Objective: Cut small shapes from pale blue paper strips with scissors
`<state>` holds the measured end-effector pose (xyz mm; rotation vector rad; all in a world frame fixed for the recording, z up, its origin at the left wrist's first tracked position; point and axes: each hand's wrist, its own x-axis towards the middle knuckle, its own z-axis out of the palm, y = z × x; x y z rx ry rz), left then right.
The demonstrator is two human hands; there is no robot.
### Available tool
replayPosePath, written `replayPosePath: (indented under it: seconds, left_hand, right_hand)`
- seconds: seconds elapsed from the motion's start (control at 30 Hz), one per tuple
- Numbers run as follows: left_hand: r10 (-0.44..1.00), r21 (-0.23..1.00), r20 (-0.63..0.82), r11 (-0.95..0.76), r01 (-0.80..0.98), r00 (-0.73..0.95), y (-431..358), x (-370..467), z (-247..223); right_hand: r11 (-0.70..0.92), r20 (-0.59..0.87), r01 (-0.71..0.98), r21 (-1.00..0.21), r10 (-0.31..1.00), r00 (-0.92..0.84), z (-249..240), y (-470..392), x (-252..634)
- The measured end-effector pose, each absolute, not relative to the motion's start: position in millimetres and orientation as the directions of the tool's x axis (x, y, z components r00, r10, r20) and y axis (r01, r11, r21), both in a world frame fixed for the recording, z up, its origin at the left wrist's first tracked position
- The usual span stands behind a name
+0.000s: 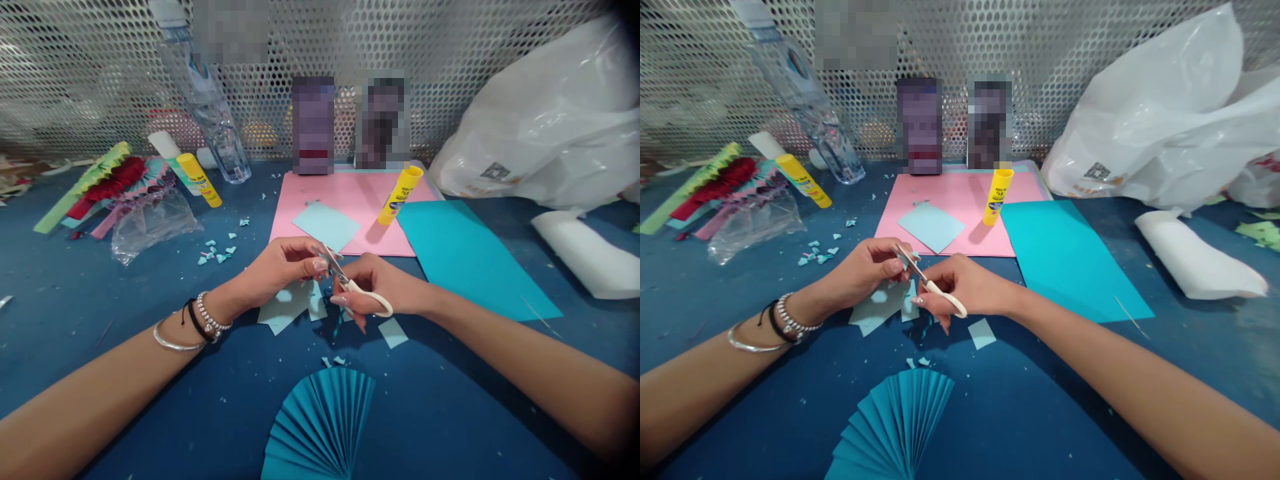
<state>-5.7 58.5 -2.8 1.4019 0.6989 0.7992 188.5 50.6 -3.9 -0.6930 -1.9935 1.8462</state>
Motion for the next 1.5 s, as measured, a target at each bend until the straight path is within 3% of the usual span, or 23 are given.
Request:
replayPosePath:
  seconds: [0.77,0.9,1.0,1.1,1.33,1.5]
  left_hand:
    - [0.816,0.999,0.026,-0.043,0.015,0.577,59.4,-5.0,-4.0]
    - [0.867,0.968,0.140,-0.221,0.117,0.479,52.9,-1.7,-3.9]
    - [0.841,0.832,0.228,-0.430,0.350,0.491,48.2,-1.0,-5.4]
    - [0.813,0.699,0.278,-0.537,0.473,0.512,46.0,-0.8,-5.8]
    - [0.816,0.639,0.295,-0.556,0.532,0.498,43.3,1.8,-1.9]
    - [0.813,0.692,0.277,-0.539,0.480,0.513,40.8,1.2,0.1]
  right_hand:
    - [0.066,-0.063,0.122,-0.990,0.568,-0.820,-4.7,52.2,189.4]
    - [0.035,-0.063,0.114,-0.993,0.657,-0.751,-6.5,52.2,187.0]
    - [0.066,-0.074,0.158,-0.985,0.667,-0.741,-5.9,51.2,184.9]
    - [0.089,-0.083,0.188,-0.978,0.663,-0.744,-4.6,50.1,183.7]
    - [0.098,-0.080,0.194,-0.976,0.667,-0.741,-4.8,50.1,183.6]
    - [0.104,-0.097,0.228,-0.968,0.684,-0.723,-2.3,49.6,183.0]
